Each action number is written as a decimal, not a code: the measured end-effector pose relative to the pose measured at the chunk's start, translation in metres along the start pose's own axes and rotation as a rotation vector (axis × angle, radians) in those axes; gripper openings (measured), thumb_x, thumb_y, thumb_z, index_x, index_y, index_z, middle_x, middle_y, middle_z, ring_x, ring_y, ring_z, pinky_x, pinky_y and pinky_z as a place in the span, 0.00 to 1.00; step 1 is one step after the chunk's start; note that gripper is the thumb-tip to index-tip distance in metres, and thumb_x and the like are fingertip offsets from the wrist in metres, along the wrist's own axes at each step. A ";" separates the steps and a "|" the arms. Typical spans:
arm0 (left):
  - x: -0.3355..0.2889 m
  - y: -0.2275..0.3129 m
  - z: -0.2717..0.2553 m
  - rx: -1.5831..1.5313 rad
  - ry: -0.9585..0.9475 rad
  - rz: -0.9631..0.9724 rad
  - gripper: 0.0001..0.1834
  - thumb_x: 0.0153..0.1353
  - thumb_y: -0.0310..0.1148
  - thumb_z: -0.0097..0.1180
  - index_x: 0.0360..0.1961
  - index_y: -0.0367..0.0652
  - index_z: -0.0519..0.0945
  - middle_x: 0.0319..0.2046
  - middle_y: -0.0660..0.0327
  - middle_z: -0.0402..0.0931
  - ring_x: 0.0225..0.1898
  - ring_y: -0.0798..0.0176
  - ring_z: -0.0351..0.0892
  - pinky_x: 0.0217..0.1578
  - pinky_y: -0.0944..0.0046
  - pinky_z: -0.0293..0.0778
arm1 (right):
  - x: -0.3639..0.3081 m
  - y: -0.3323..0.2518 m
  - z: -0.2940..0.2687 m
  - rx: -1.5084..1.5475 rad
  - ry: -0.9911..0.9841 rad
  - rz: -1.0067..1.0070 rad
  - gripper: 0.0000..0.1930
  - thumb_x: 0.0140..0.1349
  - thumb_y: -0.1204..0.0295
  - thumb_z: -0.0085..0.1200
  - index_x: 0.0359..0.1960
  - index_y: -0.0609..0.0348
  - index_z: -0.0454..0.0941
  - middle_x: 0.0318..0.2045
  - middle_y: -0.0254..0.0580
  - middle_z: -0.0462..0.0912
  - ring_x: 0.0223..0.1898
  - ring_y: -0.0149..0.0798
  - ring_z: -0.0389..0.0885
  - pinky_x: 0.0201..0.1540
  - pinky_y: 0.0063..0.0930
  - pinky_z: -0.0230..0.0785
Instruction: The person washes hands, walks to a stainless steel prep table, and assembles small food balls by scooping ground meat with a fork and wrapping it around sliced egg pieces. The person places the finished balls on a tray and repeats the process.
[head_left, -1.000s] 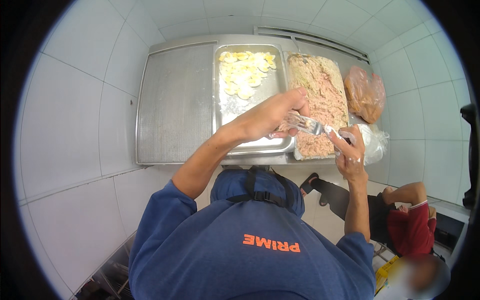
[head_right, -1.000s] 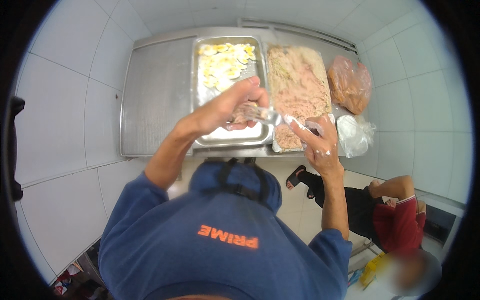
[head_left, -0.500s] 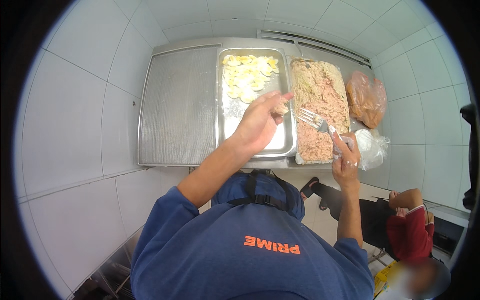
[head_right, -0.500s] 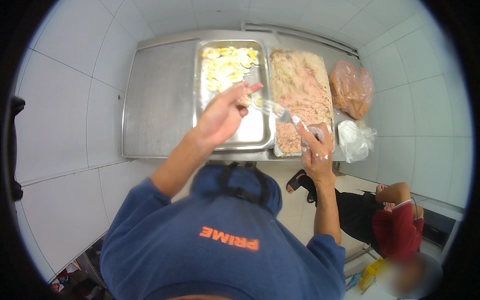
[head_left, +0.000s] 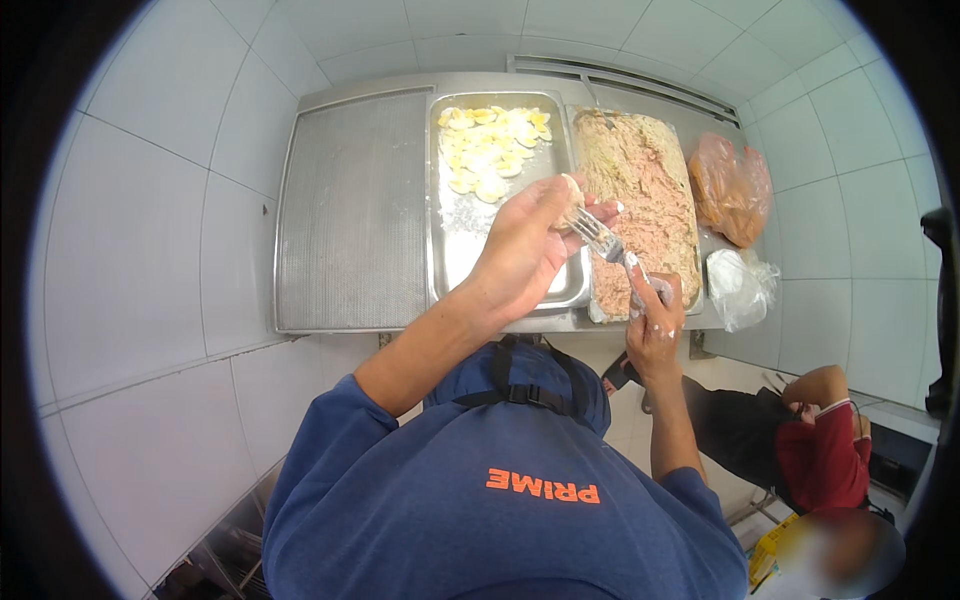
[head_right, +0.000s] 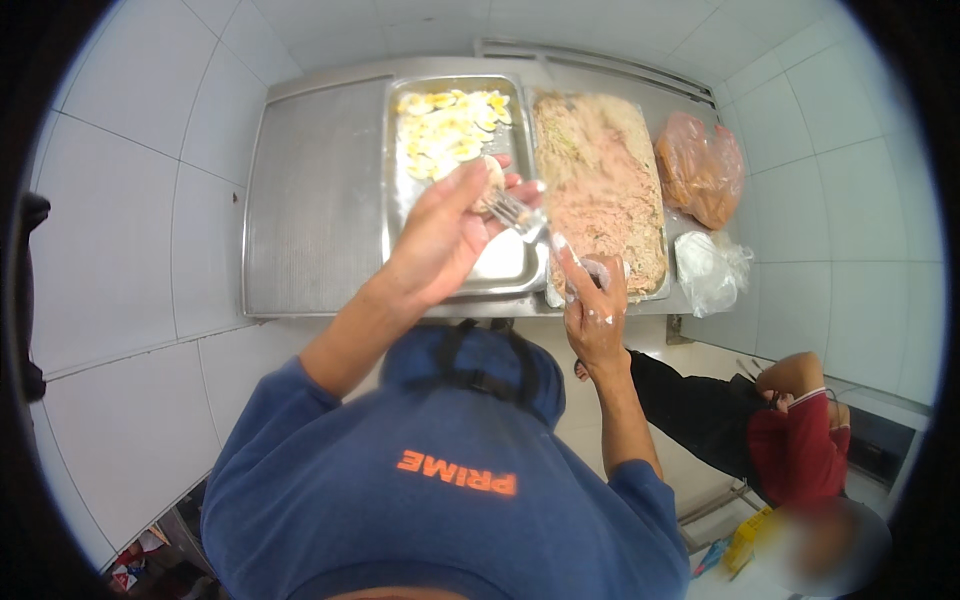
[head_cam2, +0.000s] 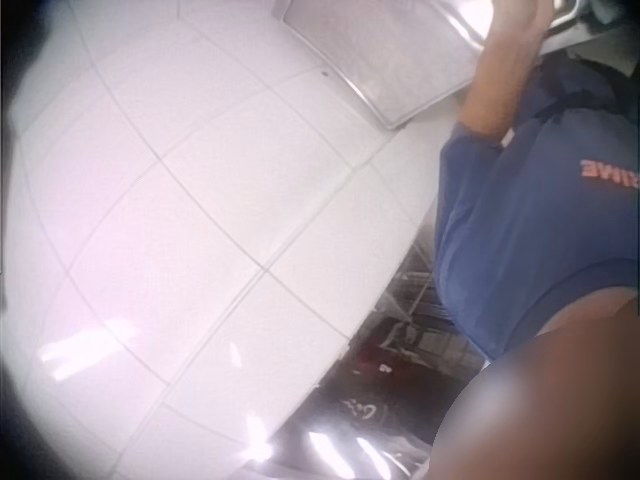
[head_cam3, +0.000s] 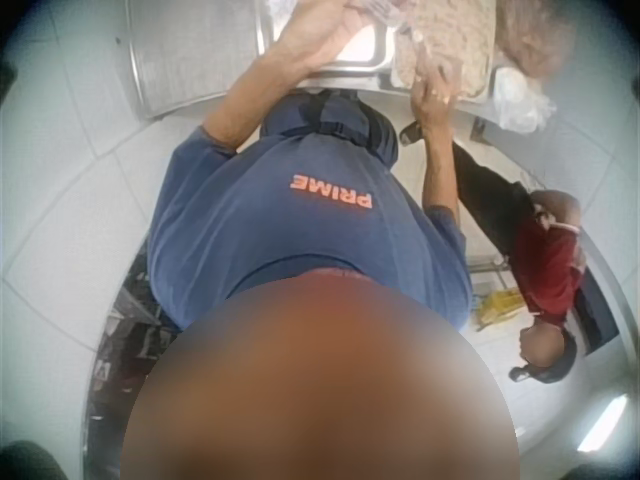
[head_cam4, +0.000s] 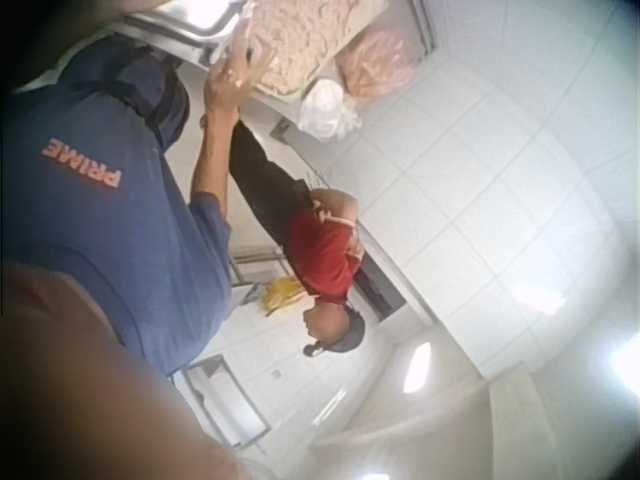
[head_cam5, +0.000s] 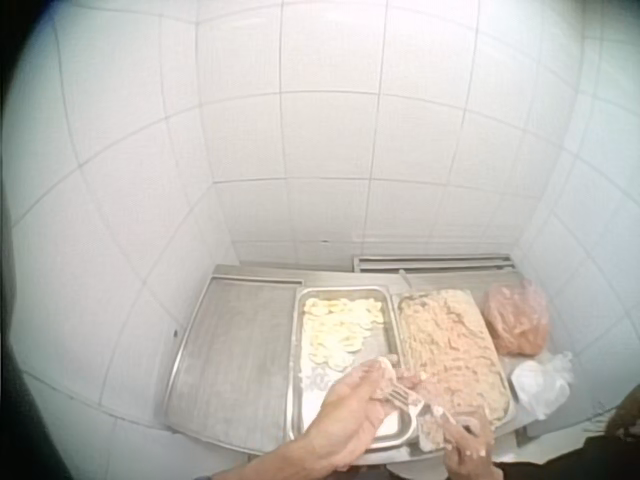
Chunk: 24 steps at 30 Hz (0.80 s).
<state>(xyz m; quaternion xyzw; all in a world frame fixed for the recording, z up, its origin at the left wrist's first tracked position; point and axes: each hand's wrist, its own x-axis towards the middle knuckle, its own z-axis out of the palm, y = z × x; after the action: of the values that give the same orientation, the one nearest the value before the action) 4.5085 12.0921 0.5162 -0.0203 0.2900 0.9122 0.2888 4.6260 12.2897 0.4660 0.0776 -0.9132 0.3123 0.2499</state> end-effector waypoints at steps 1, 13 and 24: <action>0.000 0.000 0.000 -0.011 -0.006 0.005 0.20 0.81 0.38 0.44 0.62 0.32 0.70 0.50 0.50 0.78 0.60 0.47 0.80 0.63 0.49 0.79 | -0.001 0.000 0.000 0.014 0.022 0.003 0.33 0.46 0.91 0.49 0.57 0.57 0.85 0.35 0.46 0.75 0.37 0.48 0.73 0.41 0.38 0.68; -0.001 0.028 -0.003 0.355 -0.183 -0.041 0.21 0.81 0.48 0.39 0.52 0.42 0.78 0.38 0.60 0.77 0.31 0.69 0.75 0.32 0.68 0.78 | -0.003 0.017 -0.025 -0.026 0.091 -0.157 0.27 0.49 0.87 0.54 0.53 0.57 0.86 0.36 0.48 0.77 0.37 0.50 0.74 0.42 0.42 0.68; 0.000 0.042 0.000 0.885 -0.332 -0.227 0.36 0.81 0.61 0.26 0.40 0.45 0.80 0.21 0.69 0.71 0.15 0.78 0.59 0.15 0.75 0.56 | 0.027 0.020 -0.051 -0.112 -0.093 -0.278 0.29 0.46 0.85 0.58 0.51 0.47 0.89 0.34 0.44 0.77 0.34 0.48 0.73 0.37 0.41 0.63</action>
<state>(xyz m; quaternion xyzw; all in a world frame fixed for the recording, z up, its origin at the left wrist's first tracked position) 4.4863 12.0642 0.5380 0.2186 0.5960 0.6551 0.4097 4.6175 12.3371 0.5033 0.2035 -0.9203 0.2194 0.2521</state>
